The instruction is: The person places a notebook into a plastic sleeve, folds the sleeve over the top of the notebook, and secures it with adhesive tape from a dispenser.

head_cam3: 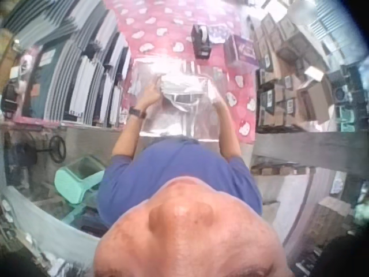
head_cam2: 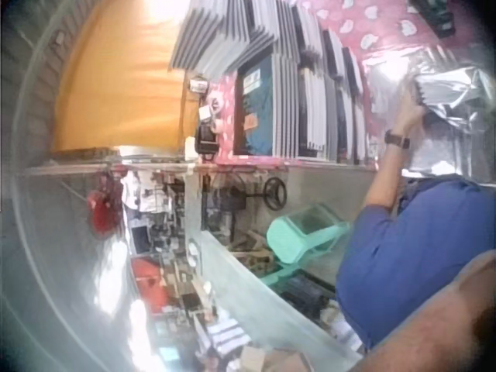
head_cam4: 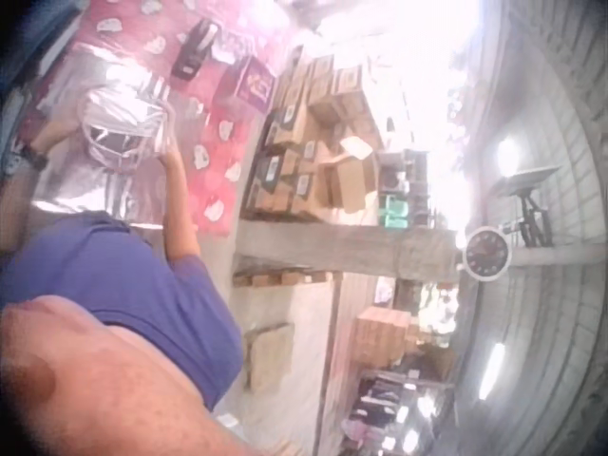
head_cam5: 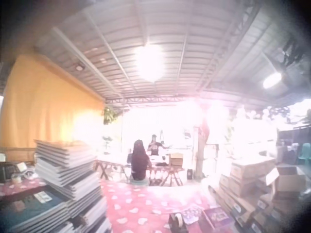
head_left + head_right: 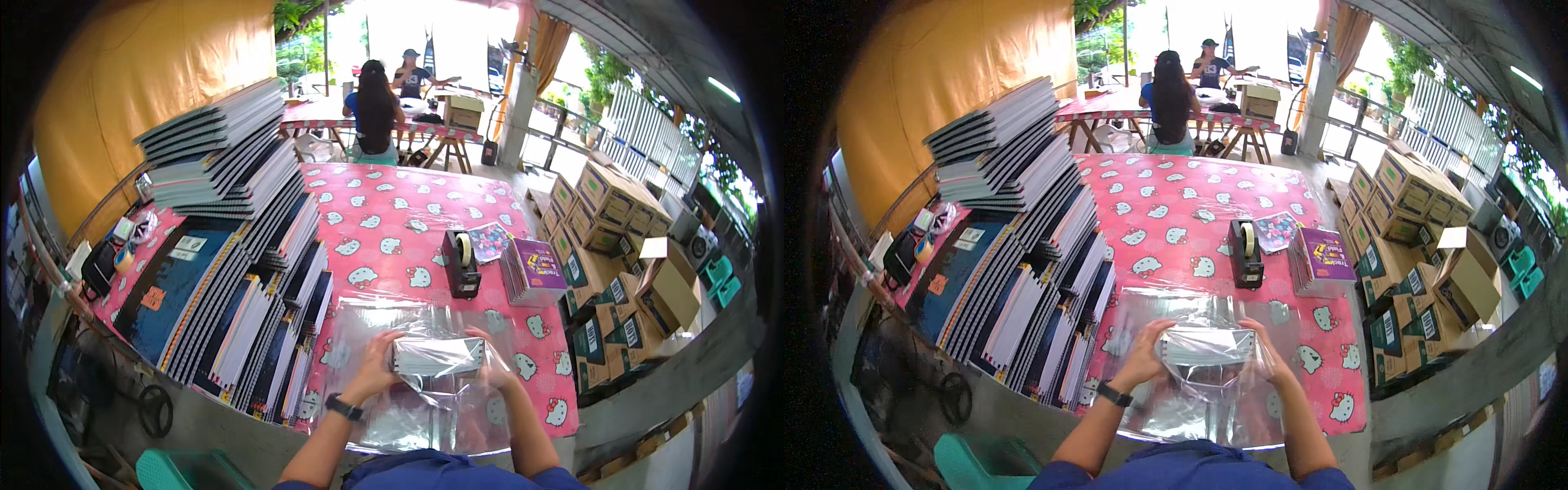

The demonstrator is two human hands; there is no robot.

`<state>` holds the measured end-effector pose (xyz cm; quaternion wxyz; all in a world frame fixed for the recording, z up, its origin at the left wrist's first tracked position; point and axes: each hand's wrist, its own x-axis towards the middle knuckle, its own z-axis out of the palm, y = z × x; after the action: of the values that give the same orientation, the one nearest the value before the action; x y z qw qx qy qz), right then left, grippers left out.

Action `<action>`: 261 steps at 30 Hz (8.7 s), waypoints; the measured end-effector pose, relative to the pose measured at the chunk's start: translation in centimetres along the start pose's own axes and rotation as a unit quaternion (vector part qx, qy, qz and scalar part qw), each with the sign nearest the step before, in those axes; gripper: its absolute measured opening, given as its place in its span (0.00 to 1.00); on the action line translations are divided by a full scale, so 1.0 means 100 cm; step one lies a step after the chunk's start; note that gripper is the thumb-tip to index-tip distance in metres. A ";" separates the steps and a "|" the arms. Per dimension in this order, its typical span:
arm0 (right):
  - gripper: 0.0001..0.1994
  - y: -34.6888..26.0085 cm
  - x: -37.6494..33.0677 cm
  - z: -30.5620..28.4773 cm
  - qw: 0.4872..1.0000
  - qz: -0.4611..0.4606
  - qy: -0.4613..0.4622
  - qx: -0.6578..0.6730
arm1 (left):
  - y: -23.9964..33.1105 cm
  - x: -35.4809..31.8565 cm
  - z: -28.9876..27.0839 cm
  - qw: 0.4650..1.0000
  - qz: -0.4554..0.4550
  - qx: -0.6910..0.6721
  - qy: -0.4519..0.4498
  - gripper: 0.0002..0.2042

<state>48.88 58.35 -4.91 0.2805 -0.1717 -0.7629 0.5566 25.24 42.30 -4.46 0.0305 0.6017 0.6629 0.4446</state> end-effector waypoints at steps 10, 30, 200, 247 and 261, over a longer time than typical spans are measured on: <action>0.36 -0.031 0.014 0.025 0.982 0.022 0.087 0.167 | 0.014 0.009 0.005 0.882 -0.156 -0.444 -0.009 0.41; 0.11 -0.125 0.033 -0.011 0.979 -0.094 0.130 -0.123 | 0.100 0.036 -0.097 0.971 0.218 0.086 -0.052 0.06; 0.11 -0.087 0.034 0.041 0.919 -0.107 -0.104 -0.366 | 0.063 0.032 -0.041 0.991 -0.009 0.092 -0.101 0.13; 0.12 -0.013 0.175 -0.002 0.874 0.111 -0.360 0.308 | 0.132 0.000 0.009 0.952 -0.090 0.250 -0.150 0.44; 0.26 0.074 0.096 0.018 0.955 0.162 -0.208 -0.133 | 0.119 0.013 0.004 0.952 -0.050 0.261 -0.152 0.52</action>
<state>39.88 64.88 -9.98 -0.0040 -0.2089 -0.8335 0.5115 34.26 42.17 3.35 -0.0051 0.6148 0.7729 0.1570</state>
